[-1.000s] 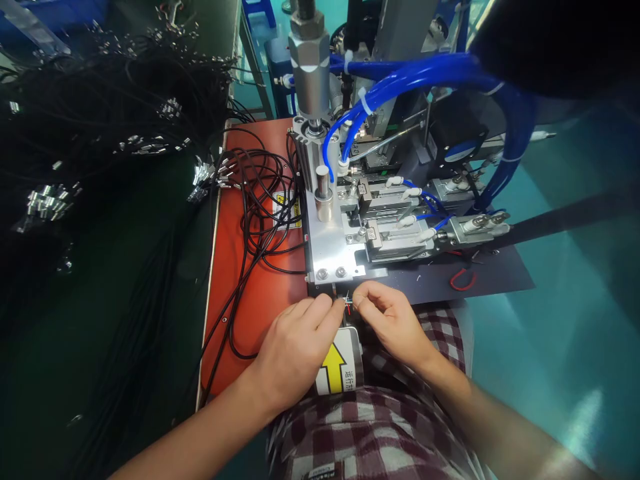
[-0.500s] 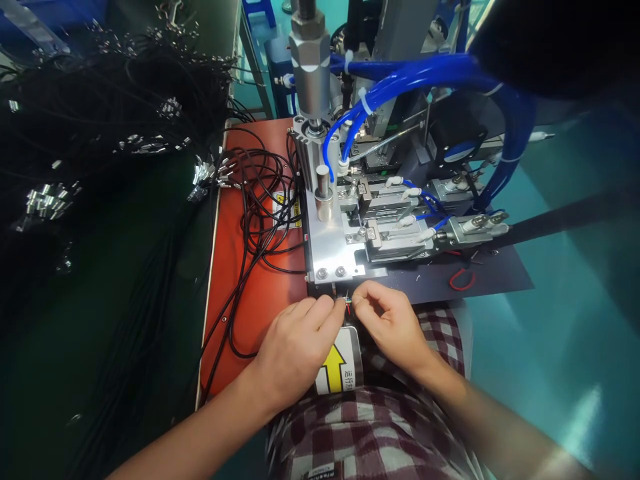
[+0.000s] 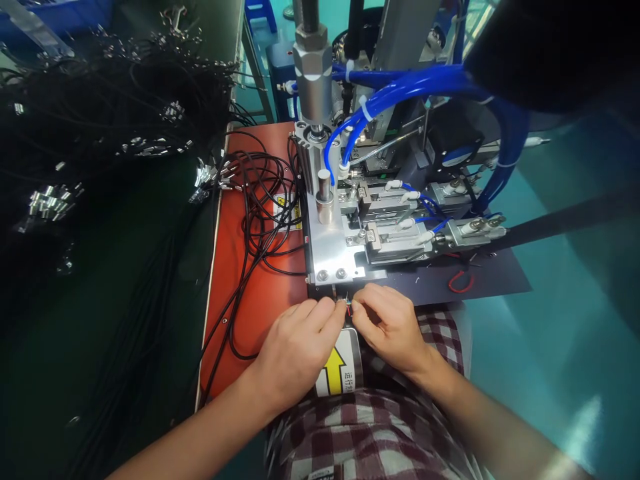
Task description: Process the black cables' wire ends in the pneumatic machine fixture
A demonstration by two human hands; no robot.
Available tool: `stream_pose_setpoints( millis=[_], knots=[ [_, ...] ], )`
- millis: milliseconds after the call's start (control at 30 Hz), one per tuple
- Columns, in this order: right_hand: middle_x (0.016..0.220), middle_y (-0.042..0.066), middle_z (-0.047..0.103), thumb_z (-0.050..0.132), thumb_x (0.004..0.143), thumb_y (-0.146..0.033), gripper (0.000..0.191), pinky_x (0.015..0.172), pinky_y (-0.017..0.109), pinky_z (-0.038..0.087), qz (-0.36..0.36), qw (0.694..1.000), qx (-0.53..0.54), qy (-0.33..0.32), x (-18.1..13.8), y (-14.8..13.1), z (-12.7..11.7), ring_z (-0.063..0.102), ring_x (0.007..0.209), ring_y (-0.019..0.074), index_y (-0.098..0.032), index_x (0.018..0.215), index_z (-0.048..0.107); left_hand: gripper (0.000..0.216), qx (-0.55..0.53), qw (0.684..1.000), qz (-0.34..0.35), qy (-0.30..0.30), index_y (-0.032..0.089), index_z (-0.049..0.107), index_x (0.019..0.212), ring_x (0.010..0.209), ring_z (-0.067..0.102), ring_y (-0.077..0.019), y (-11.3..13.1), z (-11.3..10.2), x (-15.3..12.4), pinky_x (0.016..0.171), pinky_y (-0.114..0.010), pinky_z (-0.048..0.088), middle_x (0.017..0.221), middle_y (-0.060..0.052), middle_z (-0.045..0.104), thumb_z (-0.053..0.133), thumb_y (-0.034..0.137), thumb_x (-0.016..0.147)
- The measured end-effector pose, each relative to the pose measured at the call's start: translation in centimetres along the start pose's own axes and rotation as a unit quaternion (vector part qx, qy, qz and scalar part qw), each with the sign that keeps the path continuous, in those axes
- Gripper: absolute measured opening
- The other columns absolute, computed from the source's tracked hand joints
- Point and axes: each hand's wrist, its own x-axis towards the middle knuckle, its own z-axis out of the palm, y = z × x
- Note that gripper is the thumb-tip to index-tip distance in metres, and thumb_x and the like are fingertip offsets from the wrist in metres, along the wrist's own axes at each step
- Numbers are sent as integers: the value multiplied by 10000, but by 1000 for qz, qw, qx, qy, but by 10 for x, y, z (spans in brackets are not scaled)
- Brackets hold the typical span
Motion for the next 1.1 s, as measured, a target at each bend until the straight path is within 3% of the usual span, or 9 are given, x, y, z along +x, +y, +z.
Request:
stream_pose_setpoints(
  millis=[167,333,533,767,933,1100],
  knots=[
    [610,-17,467,448,843,-156,209,531,254,360,111,986,121,-5,1,-5,3,429,562,139,-214,643,468,273,8,1000,1,-1,34,576,1090,624,538,-195,0,0,-1,510,-314,453,722,-53,582,361,88,929],
    [623,-22,464,477,842,-150,206,563,261,338,83,996,39,-22,0,-7,-2,412,577,134,-208,644,466,280,0,1000,16,-1,49,571,1074,613,531,-188,-2,-2,-1,502,-307,451,718,-51,582,334,99,934],
    [612,-30,434,456,843,-153,206,518,244,324,128,983,122,-48,3,-6,-4,395,561,127,-210,646,456,269,6,1000,20,-19,87,594,971,614,544,-197,-3,-6,4,509,-314,464,713,-51,578,331,91,918],
    [618,-10,483,476,850,-173,205,588,278,355,36,999,-3,-22,2,-4,-2,415,582,147,-210,648,487,280,6,999,15,-42,67,589,1037,667,576,-212,0,-4,3,547,-328,507,779,-80,608,338,92,915],
    [610,-17,477,454,839,-141,210,529,253,360,93,991,89,-31,3,-3,-1,424,563,139,-212,644,484,295,-7,999,9,-47,51,589,1056,688,593,-221,0,-6,2,560,-336,529,821,-103,617,337,74,905],
    [628,-18,475,475,838,-140,201,554,258,349,83,993,78,-24,3,-4,0,420,578,135,-206,649,485,313,-30,998,-6,-53,73,605,994,692,609,-218,-2,-10,6,559,-327,543,860,-124,623,309,59,892]
  ],
)
